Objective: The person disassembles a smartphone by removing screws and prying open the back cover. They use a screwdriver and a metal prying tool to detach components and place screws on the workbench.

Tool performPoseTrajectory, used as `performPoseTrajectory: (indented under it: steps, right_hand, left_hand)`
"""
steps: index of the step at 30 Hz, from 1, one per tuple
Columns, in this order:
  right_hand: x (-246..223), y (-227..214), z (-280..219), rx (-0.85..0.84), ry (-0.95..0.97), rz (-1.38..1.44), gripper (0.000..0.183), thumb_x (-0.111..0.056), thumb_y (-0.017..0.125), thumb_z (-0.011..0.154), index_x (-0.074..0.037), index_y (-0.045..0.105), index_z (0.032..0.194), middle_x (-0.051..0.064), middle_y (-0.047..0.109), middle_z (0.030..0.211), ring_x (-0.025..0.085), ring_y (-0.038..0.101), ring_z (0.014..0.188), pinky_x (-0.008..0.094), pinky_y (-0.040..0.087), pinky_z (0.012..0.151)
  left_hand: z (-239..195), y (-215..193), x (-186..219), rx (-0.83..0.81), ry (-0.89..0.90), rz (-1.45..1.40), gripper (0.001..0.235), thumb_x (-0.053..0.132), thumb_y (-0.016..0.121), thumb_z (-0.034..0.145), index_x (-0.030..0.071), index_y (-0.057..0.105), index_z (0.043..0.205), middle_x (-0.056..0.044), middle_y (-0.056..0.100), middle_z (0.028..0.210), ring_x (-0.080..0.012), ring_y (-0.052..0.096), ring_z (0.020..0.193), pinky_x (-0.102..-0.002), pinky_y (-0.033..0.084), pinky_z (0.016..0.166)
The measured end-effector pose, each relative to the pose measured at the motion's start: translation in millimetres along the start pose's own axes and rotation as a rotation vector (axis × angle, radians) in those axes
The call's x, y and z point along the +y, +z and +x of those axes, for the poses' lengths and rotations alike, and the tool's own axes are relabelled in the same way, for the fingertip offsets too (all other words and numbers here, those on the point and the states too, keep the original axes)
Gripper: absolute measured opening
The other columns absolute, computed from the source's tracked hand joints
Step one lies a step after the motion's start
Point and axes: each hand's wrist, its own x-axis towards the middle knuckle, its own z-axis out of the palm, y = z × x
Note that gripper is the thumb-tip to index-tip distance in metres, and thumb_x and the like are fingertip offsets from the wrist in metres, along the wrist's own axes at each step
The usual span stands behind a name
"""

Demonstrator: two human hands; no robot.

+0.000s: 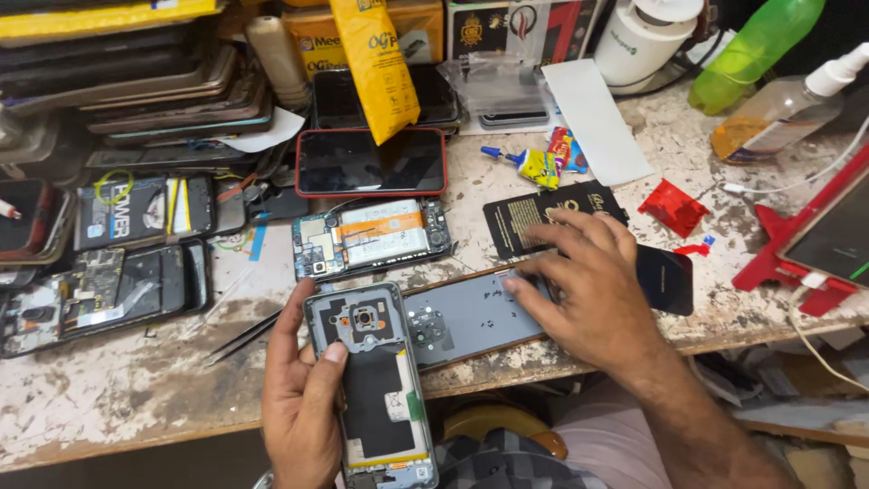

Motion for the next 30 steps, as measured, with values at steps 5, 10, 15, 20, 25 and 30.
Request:
performPoseTrajectory:
  steps: [5,10,15,20,25,30]
  right_hand:
    - [-6,-3,6,-0.014,-0.022,-0.082,0.038,-0.048,0.077,0.078,-0.012,0.079,0.09,0.009,0.062,0.13,0.03,0.04,0.137,0.059,0.014,0.117]
    - [-6,-2,-1,-0.016,-0.007,-0.05,0.028,-0.038,0.076,0.08,-0.013,0.079,0.093,0.005,0.063,0.132,0.027,0.039,0.139,0.056,0.014,0.118]
    - [-6,1,-5,0.002,0.034,0.014,0.023,-0.03,0.075,0.081,-0.012,0.078,0.094,0.003,0.063,0.132,0.027,0.04,0.139,0.052,0.018,0.117]
    - [-6,-1,-7,0.009,0.021,0.136,0.013,-0.024,0.074,0.08,-0.013,0.076,0.086,0.001,0.066,0.128,0.026,0.043,0.138,0.05,0.023,0.113]
    - [-9,-9,-7,0.05,-0.011,0.291,0.009,-0.017,0.075,0.082,-0.01,0.073,0.088,0.001,0.072,0.106,0.024,0.058,0.117,0.041,0.042,0.099]
    - [-13,-11,-6,0.07,0.07,0.382,0.014,-0.009,0.07,0.088,-0.007,0.071,0.102,0.004,0.072,0.092,0.017,0.07,0.088,0.031,0.056,0.076]
  left_hand:
    - [-1,6,0,0.049,-0.006,0.01,0.07,-0.004,0.047,0.096,0.0,0.028,0.163,-0.024,0.075,0.108,-0.0179,0.072,0.097,-0.029,0.056,0.083]
    - [0,3,-1,0.055,-0.002,0.015,0.07,-0.004,0.048,0.096,-0.001,0.029,0.163,-0.023,0.074,0.112,-0.0169,0.071,0.098,-0.027,0.054,0.081]
    - [-2,5,-1,0.061,-0.012,0.0,0.07,-0.004,0.048,0.094,0.0,0.029,0.161,-0.023,0.074,0.113,-0.0176,0.071,0.102,-0.028,0.055,0.087]
    - [-1,4,1,-0.011,0.001,0.026,0.068,-0.002,0.046,0.098,0.0,0.028,0.163,-0.024,0.072,0.116,-0.0188,0.07,0.102,-0.03,0.054,0.088]
    - [-5,9,3,-0.089,0.048,0.075,0.069,-0.005,0.047,0.095,-0.002,0.026,0.161,-0.021,0.071,0.123,-0.0195,0.068,0.109,-0.032,0.051,0.097]
    - [-21,10,0,-0.257,0.206,0.203,0.07,0.001,0.052,0.097,-0.005,0.023,0.161,-0.023,0.075,0.121,-0.0246,0.075,0.112,-0.037,0.056,0.102]
